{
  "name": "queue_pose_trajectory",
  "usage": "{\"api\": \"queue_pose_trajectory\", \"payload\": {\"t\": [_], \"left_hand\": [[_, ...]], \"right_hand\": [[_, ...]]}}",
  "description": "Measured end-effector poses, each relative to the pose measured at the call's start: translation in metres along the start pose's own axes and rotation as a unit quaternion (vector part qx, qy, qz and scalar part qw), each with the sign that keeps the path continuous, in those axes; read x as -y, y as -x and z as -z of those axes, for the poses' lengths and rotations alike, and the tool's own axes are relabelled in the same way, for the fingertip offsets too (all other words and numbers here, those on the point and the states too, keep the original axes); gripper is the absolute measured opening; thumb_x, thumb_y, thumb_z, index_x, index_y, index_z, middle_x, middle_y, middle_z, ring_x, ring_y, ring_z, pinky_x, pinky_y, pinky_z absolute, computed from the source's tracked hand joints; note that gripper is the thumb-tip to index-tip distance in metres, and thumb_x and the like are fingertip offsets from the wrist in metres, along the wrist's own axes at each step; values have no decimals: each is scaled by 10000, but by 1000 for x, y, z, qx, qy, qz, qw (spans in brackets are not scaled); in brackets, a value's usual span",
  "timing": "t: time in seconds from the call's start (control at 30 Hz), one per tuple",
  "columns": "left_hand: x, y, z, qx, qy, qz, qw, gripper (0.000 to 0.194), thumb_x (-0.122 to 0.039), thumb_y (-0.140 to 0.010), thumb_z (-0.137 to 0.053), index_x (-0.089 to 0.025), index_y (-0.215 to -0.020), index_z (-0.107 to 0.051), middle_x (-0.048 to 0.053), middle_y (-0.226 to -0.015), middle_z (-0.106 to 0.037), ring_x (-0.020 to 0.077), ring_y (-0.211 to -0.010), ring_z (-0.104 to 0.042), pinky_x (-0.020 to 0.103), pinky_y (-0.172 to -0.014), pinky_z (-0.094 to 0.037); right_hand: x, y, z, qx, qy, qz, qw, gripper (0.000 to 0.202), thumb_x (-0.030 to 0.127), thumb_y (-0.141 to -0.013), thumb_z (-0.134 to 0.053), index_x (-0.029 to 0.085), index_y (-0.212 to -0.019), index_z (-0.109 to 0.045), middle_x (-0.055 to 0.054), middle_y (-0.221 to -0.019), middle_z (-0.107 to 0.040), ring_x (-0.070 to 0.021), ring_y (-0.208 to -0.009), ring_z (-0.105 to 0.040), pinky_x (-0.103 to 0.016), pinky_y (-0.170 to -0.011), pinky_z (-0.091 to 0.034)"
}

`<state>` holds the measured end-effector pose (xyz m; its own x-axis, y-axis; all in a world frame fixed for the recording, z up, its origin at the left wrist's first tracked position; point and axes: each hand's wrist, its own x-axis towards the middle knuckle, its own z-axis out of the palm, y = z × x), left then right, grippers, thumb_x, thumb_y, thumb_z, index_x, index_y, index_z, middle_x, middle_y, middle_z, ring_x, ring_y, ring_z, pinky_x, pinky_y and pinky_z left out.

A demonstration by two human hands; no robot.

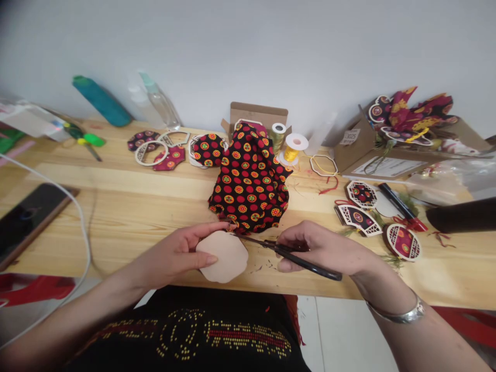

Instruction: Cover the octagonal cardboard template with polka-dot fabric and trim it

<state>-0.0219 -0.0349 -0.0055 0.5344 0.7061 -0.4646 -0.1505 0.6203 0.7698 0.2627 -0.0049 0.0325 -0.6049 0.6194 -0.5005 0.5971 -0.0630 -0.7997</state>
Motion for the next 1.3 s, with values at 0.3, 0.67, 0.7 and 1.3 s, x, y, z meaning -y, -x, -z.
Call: {"api": "queue_pose_trajectory", "payload": {"t": [0.3, 0.67, 0.7, 1.3], "left_hand": [[-1, 1, 1, 28, -18, 4, 999, 503, -93, -743, -677, -304, -1197, -629, 12, -1035, -741, 175, -893, -674, 300, -805, -475], [1, 2, 1, 42, -14, 10, 999, 503, -82, -742, -663, -300, -1195, -628, 9, -1037, -742, 172, -901, -679, 290, -799, -479], [2, 2, 2, 44, -15, 11, 999, 505, -80, -745, -662, -305, -1195, -627, 4, -1036, -742, 168, -903, -678, 285, -798, -478], [4, 3, 4, 64, -20, 10, 998, 509, -97, -766, -660, -276, -1238, -591, 10, -1102, -715, 161, -941, -659, 301, -841, -460]], "right_hand": [[-1, -6, 2, 90, -83, -14, 992, 368, 513, -752, -678, 158, -853, -671, 39, -651, -454, -103, -603, -360, -231, -531, -286], [-1, -7, 0, 99, -82, -8, 992, 377, 526, -777, -646, 155, -834, -677, 47, -609, -399, -98, -563, -303, -234, -496, -271], [0, -7, 0, 99, -80, -8, 992, 380, 525, -777, -646, 151, -828, -679, 48, -604, -399, -96, -555, -304, -233, -489, -270], [0, -5, -6, 90, -77, -6, 993, 338, 473, -748, -706, 143, -763, -636, 59, -582, -440, -78, -528, -329, -224, -475, -273]]}}
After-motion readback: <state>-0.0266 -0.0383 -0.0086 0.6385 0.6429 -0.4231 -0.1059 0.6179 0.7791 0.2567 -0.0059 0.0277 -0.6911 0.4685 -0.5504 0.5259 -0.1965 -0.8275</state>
